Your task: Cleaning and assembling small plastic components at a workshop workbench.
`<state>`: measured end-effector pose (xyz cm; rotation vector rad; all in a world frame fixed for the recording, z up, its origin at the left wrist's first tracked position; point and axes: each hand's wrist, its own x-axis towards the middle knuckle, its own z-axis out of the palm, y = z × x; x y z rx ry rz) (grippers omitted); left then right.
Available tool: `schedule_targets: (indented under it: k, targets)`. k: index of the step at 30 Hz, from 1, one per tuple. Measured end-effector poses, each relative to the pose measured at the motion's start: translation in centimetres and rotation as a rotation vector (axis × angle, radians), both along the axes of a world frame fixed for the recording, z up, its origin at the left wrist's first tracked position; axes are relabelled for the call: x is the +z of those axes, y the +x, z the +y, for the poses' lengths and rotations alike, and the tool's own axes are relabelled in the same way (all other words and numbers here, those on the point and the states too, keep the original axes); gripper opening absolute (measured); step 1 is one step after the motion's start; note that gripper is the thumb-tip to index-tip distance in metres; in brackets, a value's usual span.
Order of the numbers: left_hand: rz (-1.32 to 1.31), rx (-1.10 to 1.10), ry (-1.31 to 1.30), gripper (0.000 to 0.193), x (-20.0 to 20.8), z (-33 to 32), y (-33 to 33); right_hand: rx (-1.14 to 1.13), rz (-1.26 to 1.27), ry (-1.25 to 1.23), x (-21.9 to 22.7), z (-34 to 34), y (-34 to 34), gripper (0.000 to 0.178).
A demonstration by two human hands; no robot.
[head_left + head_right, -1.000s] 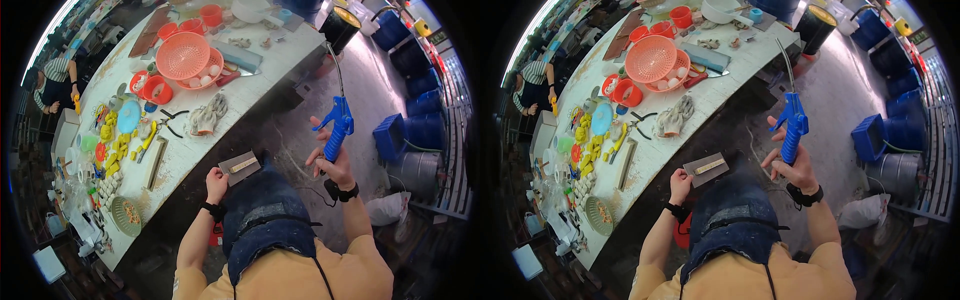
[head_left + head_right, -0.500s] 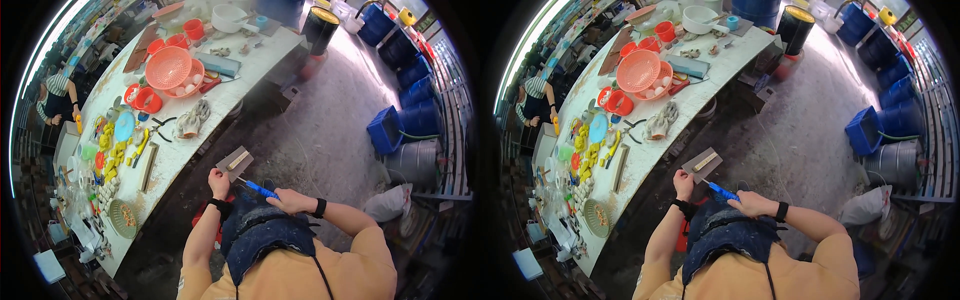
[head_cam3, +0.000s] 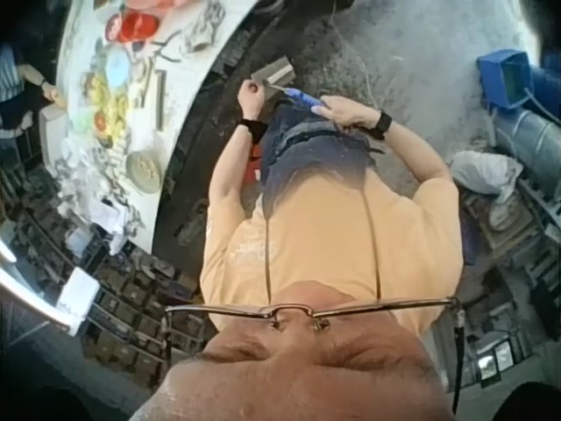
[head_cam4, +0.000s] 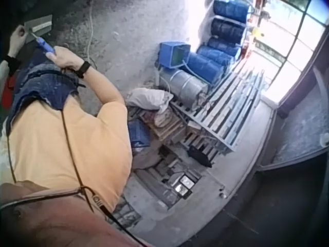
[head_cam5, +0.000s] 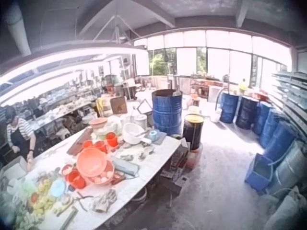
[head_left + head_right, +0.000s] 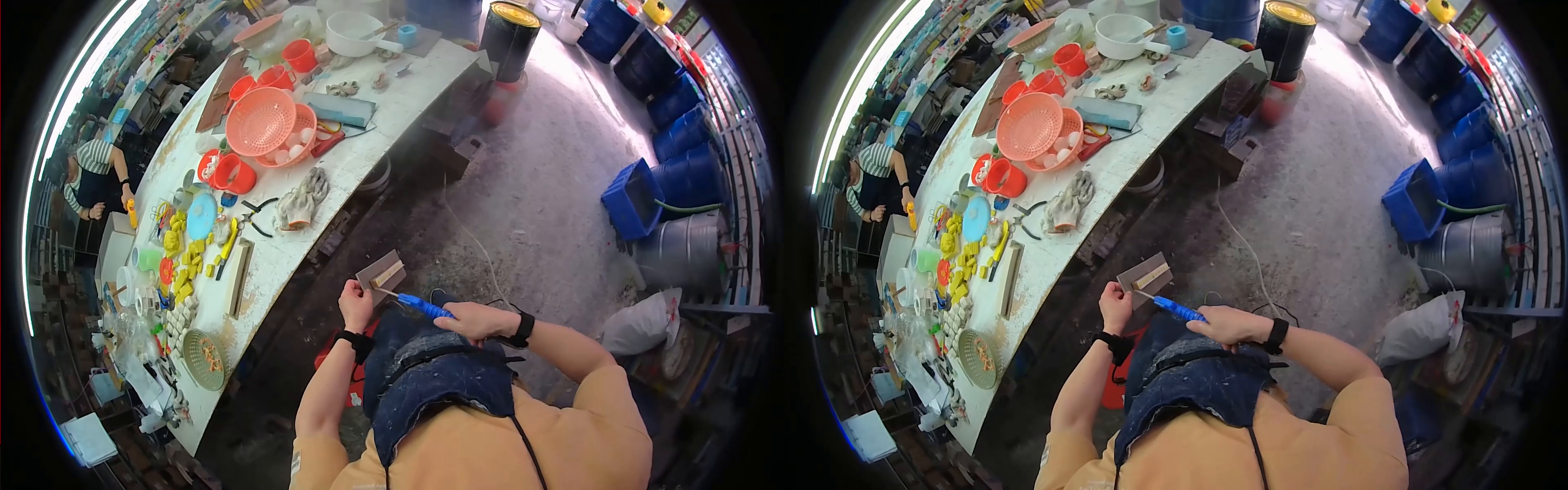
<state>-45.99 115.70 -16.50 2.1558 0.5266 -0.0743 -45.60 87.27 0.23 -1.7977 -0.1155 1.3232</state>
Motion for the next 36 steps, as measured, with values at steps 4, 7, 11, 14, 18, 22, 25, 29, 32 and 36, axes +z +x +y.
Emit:
schedule_targets:
  k: [4, 7, 11, 14, 18, 22, 25, 29, 32, 36]
  targets:
    - [-0.018, -0.075, -0.059, 0.011, 0.0, -0.2, -0.8, -0.046, -0.095, -0.15, -2.0, 0.0, 0.7, 0.047]
    - [0.007, -0.057, -0.113, 0.012, 0.4, -0.1, -1.0, -0.054, -0.074, -0.165, -5.2, -1.4, 1.6, 0.049]
    - [0.013, 0.014, -0.095, 0.014, 0.1, 1.2, -1.6, -0.05, -0.015, -0.221, -5.2, -1.4, 1.8, 0.045]
    - [0.018, 0.091, -0.114, 0.015, -0.3, 1.7, -1.7, 0.048, 0.009, -0.107, -0.5, -0.1, 1.0, 0.047]
    - [0.003, 0.117, -0.173, 0.014, -0.5, 2.0, -1.7, 0.178, -0.051, -0.109, -0.1, 2.2, 0.3, 0.048]
    - [0.012, 0.162, -0.372, 0.014, -0.4, 2.6, -1.5, 0.064, -0.073, -0.232, -3.2, 1.2, 1.8, 0.05]
    - [0.036, 0.169, -0.482, 0.015, 0.3, 3.1, -1.6, 0.002, -0.099, -0.277, -4.5, 0.2, 2.7, 0.05]
    - [0.024, 0.178, -0.511, 0.016, 0.9, 4.3, -1.9, -0.067, -0.071, -0.258, -6.1, -0.7, 3.9, 0.051]
    - [0.046, 0.16, -0.505, 0.016, 1.0, 5.1, -2.2, -0.106, -0.064, -0.246, -6.9, -1.1, 4.3, 0.052]
    - [0.09, 0.168, -0.497, 0.015, 0.9, 5.3, -2.5, -0.085, -0.027, -0.191, -6.1, -0.8, 4.5, 0.048]
